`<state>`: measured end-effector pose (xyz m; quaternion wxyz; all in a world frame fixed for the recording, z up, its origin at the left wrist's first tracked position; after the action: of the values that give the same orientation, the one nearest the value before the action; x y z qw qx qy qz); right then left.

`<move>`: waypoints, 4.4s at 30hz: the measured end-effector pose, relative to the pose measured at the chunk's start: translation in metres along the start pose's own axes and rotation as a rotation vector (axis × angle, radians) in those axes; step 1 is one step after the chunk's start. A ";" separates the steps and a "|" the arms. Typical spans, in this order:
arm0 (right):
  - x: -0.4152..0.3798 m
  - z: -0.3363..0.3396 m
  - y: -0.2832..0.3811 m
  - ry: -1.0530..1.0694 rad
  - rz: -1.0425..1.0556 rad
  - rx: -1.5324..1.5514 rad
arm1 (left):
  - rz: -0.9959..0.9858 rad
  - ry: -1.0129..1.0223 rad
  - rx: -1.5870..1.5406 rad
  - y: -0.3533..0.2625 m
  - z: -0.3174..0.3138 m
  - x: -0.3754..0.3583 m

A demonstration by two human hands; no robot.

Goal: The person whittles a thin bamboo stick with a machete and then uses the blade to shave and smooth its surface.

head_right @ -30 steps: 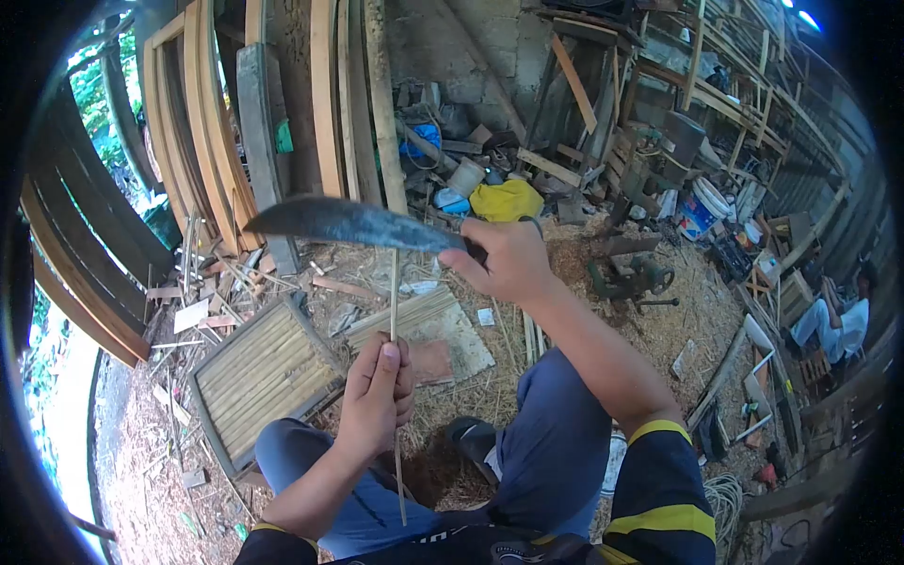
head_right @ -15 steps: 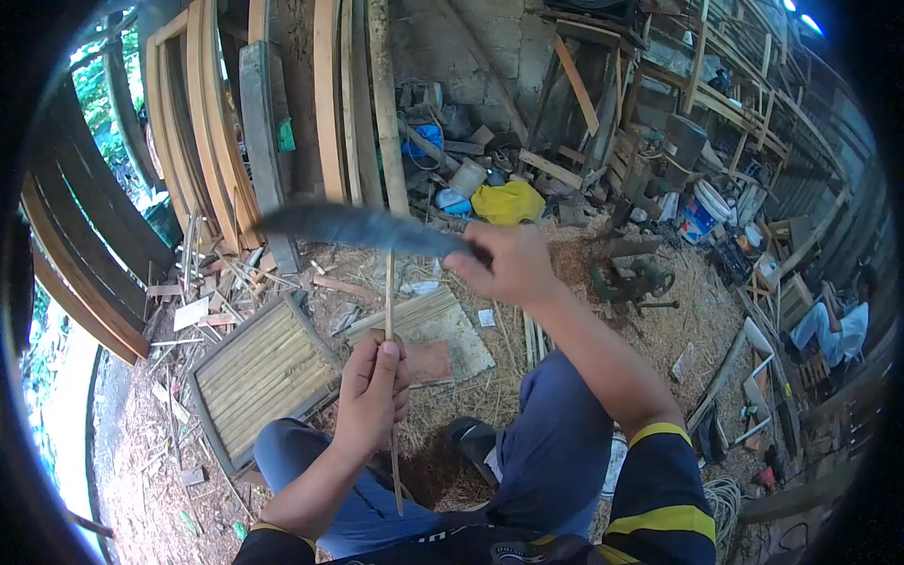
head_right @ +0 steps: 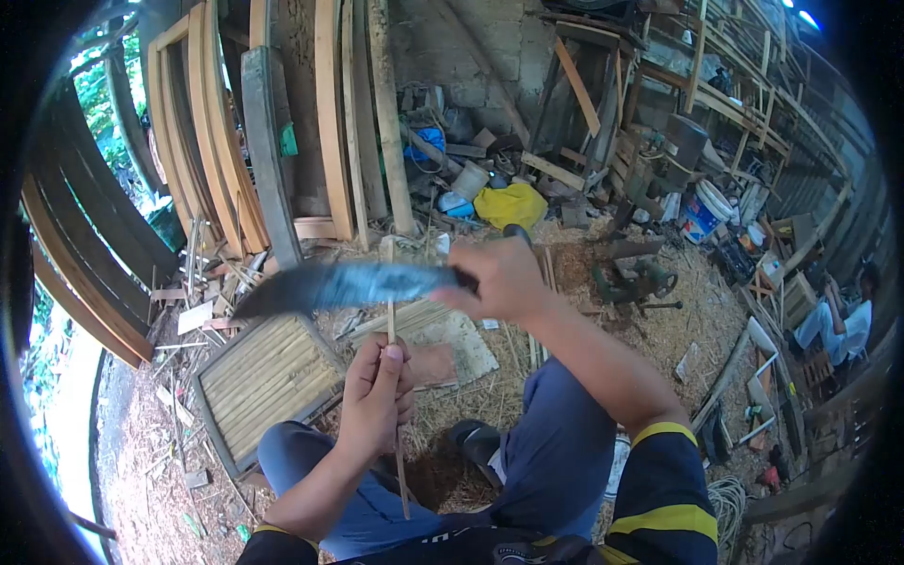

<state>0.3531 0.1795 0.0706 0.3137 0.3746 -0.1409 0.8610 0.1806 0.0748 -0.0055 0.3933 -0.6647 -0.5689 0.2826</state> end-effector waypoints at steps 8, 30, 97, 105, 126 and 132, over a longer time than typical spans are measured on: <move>0.001 -0.013 -0.032 0.008 -0.213 0.002 | -0.058 -0.014 0.019 -0.004 -0.004 -0.005; 0.002 0.001 0.000 -0.052 -0.084 0.110 | -0.051 -0.027 0.001 -0.012 0.002 -0.003; 0.003 -0.009 0.022 0.017 0.073 -0.138 | 0.019 -0.066 -0.036 0.004 0.007 0.012; -0.001 -0.004 -0.039 -0.041 -0.303 -0.090 | 0.055 -0.031 -0.042 0.008 0.003 0.005; 0.001 -0.018 0.028 0.095 0.072 -0.170 | 0.021 -0.111 -0.043 0.010 0.016 0.014; 0.005 -0.017 -0.034 -0.022 -0.326 -0.104 | 0.063 -0.053 -0.062 0.006 0.011 0.009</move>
<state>0.3634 0.2158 0.0626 0.4666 0.3852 -0.1260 0.7862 0.1764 0.0854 -0.0161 0.3482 -0.6864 -0.5665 0.2945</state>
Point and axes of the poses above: each hand's wrist, its own x-axis towards the middle knuckle, its own z-axis out of the back of the hand, y = z × x, the point moved 6 cm from there along x, towards the middle knuckle, and after that the axes turned 10 degrees about -x, right-handed, at the moved point
